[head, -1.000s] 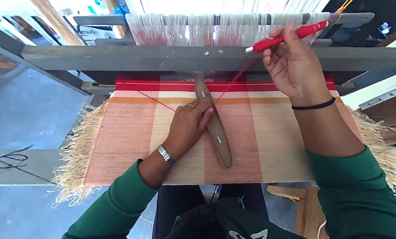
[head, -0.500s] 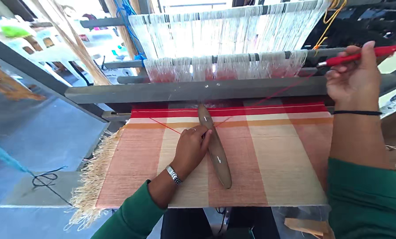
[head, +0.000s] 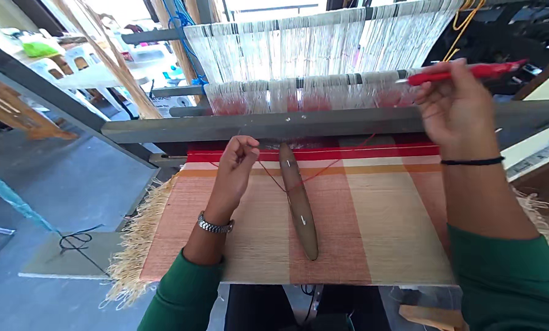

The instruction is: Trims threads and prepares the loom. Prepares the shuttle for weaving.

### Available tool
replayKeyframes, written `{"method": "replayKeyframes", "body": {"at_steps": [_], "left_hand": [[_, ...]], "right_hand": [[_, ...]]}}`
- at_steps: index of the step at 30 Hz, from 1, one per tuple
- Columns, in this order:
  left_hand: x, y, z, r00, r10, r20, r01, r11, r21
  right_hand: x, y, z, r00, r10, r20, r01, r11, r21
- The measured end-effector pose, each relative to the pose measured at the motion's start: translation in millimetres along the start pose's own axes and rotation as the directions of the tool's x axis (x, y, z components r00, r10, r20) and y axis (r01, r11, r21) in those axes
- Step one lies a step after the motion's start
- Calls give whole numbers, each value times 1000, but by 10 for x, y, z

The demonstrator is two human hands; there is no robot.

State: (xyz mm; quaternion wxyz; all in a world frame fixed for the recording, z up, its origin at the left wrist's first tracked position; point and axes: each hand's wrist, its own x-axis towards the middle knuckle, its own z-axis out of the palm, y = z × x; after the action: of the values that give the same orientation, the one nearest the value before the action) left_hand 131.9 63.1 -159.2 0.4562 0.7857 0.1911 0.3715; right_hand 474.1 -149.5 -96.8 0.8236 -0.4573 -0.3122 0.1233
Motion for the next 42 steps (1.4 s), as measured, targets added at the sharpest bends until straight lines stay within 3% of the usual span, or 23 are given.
{"method": "replayKeyframes", "body": {"at_steps": [2,4,6,8,12,14,15,16,17,18,19,21,24,28,30,34,40,42], "left_hand": [[33,60,-100,997,59,-48,-62,996,-62],[93,167,-281,983,117,-144,-136,982,-131],[165,304,-556,945,143,-295,-203,961,-186],[156,412,-919,884,192,-425,-300,932,-202],[-135,428,-1565,735,188,-652,-421,879,-222],[-229,367,-1728,612,197,-766,-438,891,-120],[-293,308,-1770,570,221,-791,-381,925,-16],[-389,247,-1785,587,263,-766,-250,959,137],[-521,213,-1768,676,289,-678,-75,942,327],[-645,229,-1702,800,253,-544,78,855,513],[-699,308,-1559,899,170,-404,152,745,650],[-700,336,-1256,979,17,-202,152,597,788],[-681,254,-805,996,65,-66,22,532,846],[-579,120,-94,980,73,186,-175,760,626],[-572,45,210,963,56,264,-202,795,571],[-565,-77,432,962,98,253,-242,737,632],[-385,-3,187,996,51,70,-81,831,551],[-311,-20,84,994,107,-10,-88,866,492]], "right_hand": [[-264,91,424,970,39,242,-32,999,-32],[-579,216,712,870,76,487,-48,996,-69],[-806,324,860,779,143,610,-70,987,-143],[-885,398,889,756,203,622,-113,977,-182],[-794,448,812,814,247,525,-160,965,-207],[-722,502,775,836,258,485,-191,964,-184],[-703,522,773,844,270,463,-209,961,-179],[-697,533,776,850,279,446,-220,959,-180],[-698,538,779,852,286,438,-226,956,-186],[-699,545,786,854,282,437,-222,957,-184],[-694,555,796,856,270,441,-212,961,-176],[-703,567,806,852,241,464,-181,969,-170],[-729,577,816,854,206,478,-136,975,-177],[-749,546,830,870,199,451,-134,976,-172],[-755,537,835,876,193,442,-134,978,-162],[-732,541,834,880,175,441,-124,982,-143],[-614,549,711,871,226,436,-138,965,-223],[-602,543,678,867,244,434,-143,957,-253]]}}
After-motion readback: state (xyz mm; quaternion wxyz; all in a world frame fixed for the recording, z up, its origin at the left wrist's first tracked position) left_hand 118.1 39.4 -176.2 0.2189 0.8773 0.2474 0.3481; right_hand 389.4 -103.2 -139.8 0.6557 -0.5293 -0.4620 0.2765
